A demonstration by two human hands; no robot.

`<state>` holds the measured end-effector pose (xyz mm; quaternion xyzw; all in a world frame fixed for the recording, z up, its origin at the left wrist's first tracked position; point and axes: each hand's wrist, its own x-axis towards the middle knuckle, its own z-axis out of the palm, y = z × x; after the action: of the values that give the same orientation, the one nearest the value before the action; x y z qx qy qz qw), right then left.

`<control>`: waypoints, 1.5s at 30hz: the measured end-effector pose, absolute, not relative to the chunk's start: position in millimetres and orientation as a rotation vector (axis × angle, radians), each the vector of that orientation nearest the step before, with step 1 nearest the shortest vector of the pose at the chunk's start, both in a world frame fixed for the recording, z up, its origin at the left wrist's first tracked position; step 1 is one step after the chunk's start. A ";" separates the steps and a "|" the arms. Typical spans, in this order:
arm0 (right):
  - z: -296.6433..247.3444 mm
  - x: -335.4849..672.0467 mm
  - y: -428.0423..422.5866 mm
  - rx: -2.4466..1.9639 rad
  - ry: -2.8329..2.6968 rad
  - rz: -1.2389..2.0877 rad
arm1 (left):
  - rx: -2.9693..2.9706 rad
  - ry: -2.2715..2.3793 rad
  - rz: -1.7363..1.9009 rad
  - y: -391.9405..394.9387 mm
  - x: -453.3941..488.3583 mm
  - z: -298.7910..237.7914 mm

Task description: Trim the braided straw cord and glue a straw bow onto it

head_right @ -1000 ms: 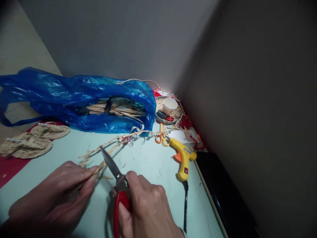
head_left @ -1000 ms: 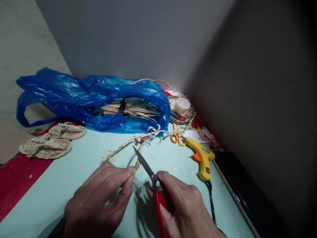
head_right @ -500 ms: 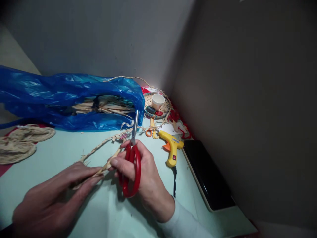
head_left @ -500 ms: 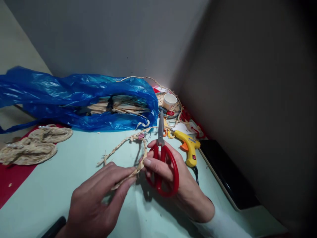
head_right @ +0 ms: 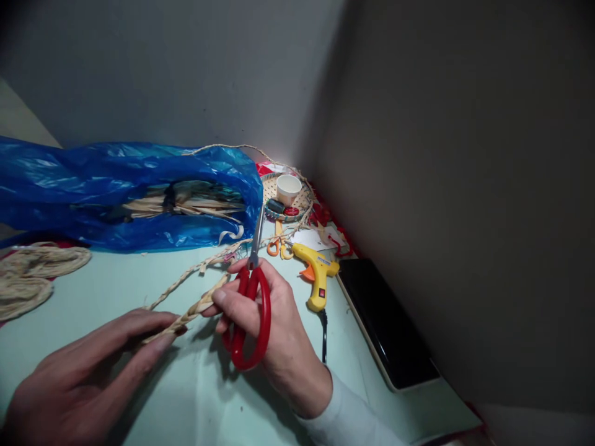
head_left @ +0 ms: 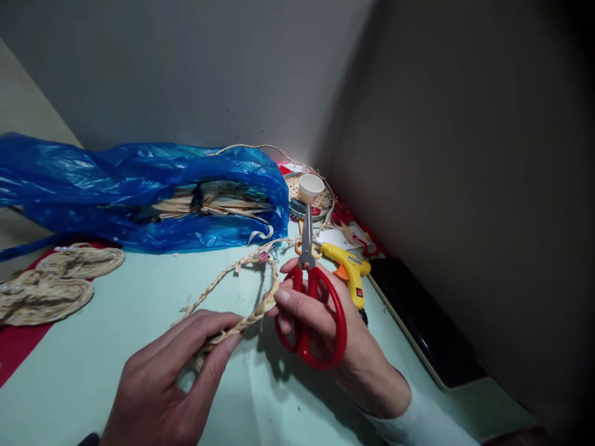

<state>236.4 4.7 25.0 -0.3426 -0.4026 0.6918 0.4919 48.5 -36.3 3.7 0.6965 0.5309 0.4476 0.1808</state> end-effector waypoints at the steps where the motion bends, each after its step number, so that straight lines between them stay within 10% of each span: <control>1: 25.2 235.4 3.9 -0.840 -0.975 1.677 | 1.950 1.507 1.260 -35.8 48.4 4.5; 24: 21.0 232.4 -0.7 -0.865 -0.944 1.498 | 2.391 1.474 1.394 -29.9 40.5 7.0; 45: 22.3 228.7 25.7 -0.960 -2.096 0.444 | 0.438 0.878 1.105 -18.5 8.5 26.5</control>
<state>228.7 25.7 22.3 -0.3772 -0.8233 0.1742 0.3867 8.5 -18.5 26.5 0.1997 0.4001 0.5035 0.7393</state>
